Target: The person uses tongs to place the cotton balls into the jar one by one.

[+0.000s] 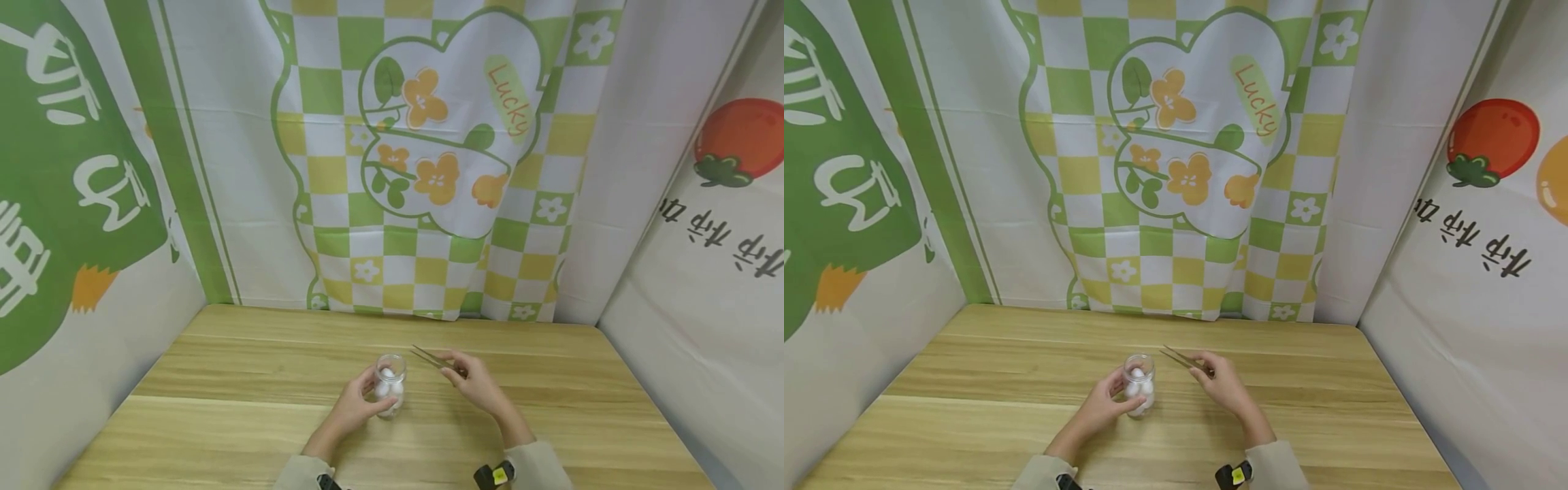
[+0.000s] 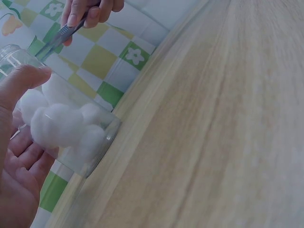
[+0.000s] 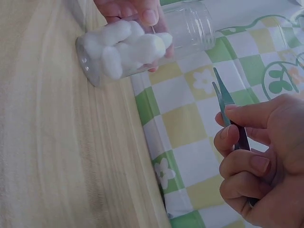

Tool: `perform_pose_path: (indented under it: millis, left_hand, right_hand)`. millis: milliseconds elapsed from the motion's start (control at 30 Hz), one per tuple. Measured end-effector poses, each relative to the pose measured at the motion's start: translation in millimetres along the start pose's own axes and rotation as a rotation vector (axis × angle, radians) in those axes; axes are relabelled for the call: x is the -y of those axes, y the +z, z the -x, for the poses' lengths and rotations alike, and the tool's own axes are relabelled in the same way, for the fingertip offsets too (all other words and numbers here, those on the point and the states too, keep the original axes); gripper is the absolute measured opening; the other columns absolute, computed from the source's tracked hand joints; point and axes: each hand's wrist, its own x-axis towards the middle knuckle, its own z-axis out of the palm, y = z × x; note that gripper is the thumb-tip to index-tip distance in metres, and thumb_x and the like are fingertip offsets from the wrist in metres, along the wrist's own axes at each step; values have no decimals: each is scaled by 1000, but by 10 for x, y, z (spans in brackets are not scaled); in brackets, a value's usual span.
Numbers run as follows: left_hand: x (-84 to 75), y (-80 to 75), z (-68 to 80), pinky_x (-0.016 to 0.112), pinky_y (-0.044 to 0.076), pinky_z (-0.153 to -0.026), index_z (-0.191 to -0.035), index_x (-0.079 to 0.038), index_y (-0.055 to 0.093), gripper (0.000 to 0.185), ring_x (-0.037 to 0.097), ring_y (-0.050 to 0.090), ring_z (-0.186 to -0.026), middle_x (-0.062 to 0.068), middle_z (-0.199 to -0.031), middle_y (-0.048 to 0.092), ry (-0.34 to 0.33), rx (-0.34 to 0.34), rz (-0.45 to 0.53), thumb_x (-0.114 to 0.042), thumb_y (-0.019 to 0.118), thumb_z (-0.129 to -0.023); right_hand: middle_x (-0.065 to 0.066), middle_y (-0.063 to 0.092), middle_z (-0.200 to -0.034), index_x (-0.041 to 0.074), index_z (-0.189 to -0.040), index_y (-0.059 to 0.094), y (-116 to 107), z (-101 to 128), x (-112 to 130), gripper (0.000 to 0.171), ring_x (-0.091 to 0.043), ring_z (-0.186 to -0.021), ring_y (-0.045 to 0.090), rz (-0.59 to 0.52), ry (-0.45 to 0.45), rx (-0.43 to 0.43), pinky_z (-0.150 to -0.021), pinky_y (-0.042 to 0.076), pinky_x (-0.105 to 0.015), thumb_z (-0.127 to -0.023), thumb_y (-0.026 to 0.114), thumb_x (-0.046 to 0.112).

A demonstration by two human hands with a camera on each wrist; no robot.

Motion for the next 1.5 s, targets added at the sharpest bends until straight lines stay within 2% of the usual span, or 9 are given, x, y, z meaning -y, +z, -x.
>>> perform_pose_path:
  millis: [233, 567, 833, 1000, 1133, 1300, 1400, 1500]
  left_hand:
    - [-4, -3, -1, 59, 37, -114, -139, -9, 48, 62, 43, 45, -135, 20, -146, 49, 3, 10, 1, -21, 74, -85]
    - [19, -3, 1, 60, 37, -114, -140, -9, 46, 63, 44, 45, -135, 20, -146, 49, -5, 17, -9, -23, 73, -85]
    - [-4, -1, -1, 59, 37, -114, -139, -12, 48, 62, 44, 45, -135, 20, -145, 49, -20, 11, 2, -23, 74, -85]
    - [-8, 2, 4, 58, 36, -116, -138, -12, 49, 60, 42, 45, -136, 18, -144, 51, -16, 8, 15, -21, 74, -84]
    - [-1, 7, 6, 57, 36, -116, -137, -12, 50, 59, 41, 46, -136, 17, -144, 52, -13, -6, 14, -20, 75, -84]
    - [-4, 7, 6, 58, 38, -114, -137, -12, 51, 60, 42, 47, -134, 19, -143, 52, -9, -10, 5, -20, 75, -83]
    - [-12, 4, 6, 59, 38, -114, -137, -12, 50, 60, 43, 47, -133, 20, -144, 51, -6, -10, -2, -20, 75, -83]
    - [-15, 4, 2, 59, 38, -114, -138, -11, 50, 61, 43, 46, -134, 19, -145, 50, -8, -5, 0, -21, 75, -83]
  right_hand:
    - [-7, 53, -65, -8, -118, 60, 41, 33, -25, 28, 2, -55, 39, -18, 71, -15, -48, 34, -13, -93, 59, 6]
    - [1, 45, -63, -3, -114, 64, 173, 71, -108, 24, 1, -55, 35, -44, 173, -105, -49, 31, -13, -91, 62, 5]
    - [-1, 46, -63, -6, -114, 62, 234, 112, -152, 25, 0, -55, 36, -85, 175, -107, -48, 31, -13, -91, 61, 4]
    - [-6, 51, -63, -10, -115, 61, 239, 137, -172, 27, 1, -54, 38, -115, 157, -88, -48, 32, -13, -91, 61, 4]
    - [-21, 57, -66, -14, -117, 57, 226, 164, -191, 29, 1, -54, 43, -180, 151, -49, -47, 36, -13, -94, 56, 3]
    - [-35, 59, -76, -19, -127, 47, 200, 180, -171, 35, 1, -48, 41, -286, 183, 25, -43, 34, -10, -96, 45, -1]
    - [-33, 61, -82, -19, -133, 41, 179, 184, -164, 40, 2, -48, 41, -335, 203, 68, -44, 34, -10, -97, 42, -1]
    - [-20, 64, -82, -17, -137, 36, 164, 187, -177, 43, 1, -52, 42, -410, 255, 91, -46, 33, -9, -98, 41, 1]
